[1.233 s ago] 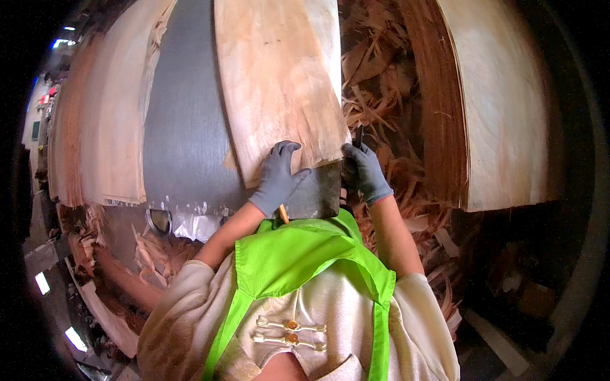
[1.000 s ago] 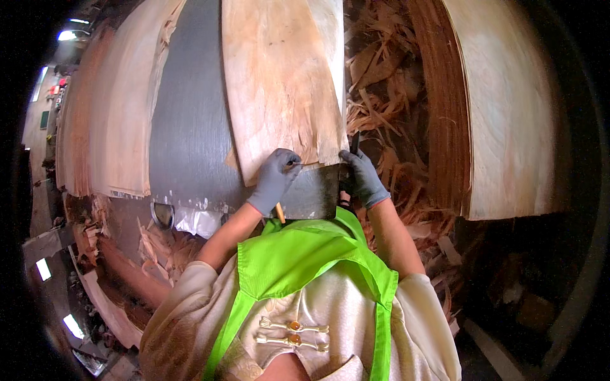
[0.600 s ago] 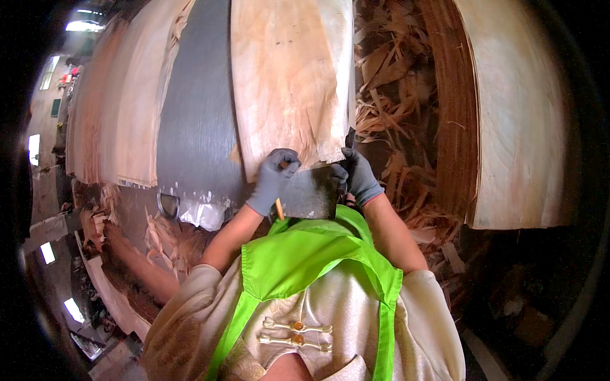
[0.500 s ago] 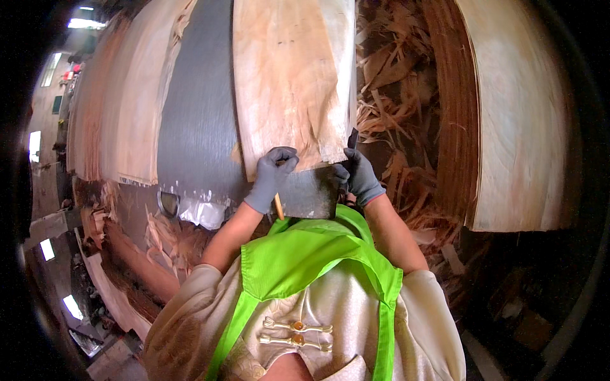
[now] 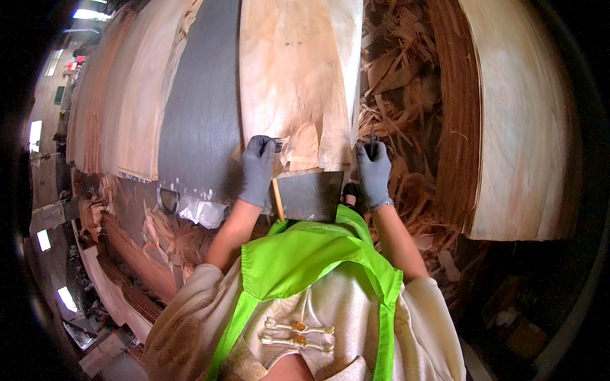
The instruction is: The person trims and measures large wood veneer sheets using a hand-held blade and a measuring tape, moving the sheets between stacks and a metal work table.
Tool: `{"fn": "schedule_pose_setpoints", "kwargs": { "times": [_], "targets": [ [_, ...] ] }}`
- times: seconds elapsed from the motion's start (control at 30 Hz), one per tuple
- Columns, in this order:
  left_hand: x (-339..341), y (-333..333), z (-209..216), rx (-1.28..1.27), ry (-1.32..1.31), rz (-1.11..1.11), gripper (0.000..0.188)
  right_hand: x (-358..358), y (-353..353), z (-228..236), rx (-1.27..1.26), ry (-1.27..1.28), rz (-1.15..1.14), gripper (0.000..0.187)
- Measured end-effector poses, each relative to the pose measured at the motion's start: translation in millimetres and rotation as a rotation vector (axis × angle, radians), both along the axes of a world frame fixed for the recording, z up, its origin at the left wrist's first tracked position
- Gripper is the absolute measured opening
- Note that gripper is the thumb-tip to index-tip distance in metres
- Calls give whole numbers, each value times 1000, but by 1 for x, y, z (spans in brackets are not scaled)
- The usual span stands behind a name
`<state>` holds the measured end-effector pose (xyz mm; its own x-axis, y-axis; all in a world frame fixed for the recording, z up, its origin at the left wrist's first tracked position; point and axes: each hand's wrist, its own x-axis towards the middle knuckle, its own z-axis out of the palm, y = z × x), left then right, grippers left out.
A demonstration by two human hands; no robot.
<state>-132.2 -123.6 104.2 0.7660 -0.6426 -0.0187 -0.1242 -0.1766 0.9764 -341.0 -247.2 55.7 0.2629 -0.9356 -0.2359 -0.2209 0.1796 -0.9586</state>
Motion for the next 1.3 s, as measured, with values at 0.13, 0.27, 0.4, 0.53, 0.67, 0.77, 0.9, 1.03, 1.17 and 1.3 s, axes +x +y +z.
{"fn": "schedule_pose_setpoints", "kwargs": {
  "times": [0.13,0.27,0.4,0.53,0.67,0.77,0.9,1.03,1.17,1.3],
  "targets": [
    [-6,4,-9,48,71,-30,4,33,7,58,221,-262,168,30],
    [-16,7,-10,84,263,-75,4,55,24,61,809,-178,409,37],
    [-7,9,-17,61,99,-194,10,73,42,24,824,-215,308,25],
    [34,-22,0,280,-640,-257,28,62,47,-16,851,-300,290,24],
    [59,-67,-33,541,-1124,-493,44,70,53,14,857,-216,213,23],
    [65,-98,-59,556,-1243,-504,51,72,59,17,746,-124,211,25],
    [57,-121,-75,512,-1249,-554,54,72,69,8,592,-35,206,29],
    [55,-125,-70,622,-1280,-628,52,83,68,-11,508,62,220,28],
    [55,-124,-72,635,-1301,-622,50,75,72,-8,660,16,185,17],
    [57,-124,-72,629,-1295,-613,49,57,96,-3,700,-73,224,14]
  ]
}}
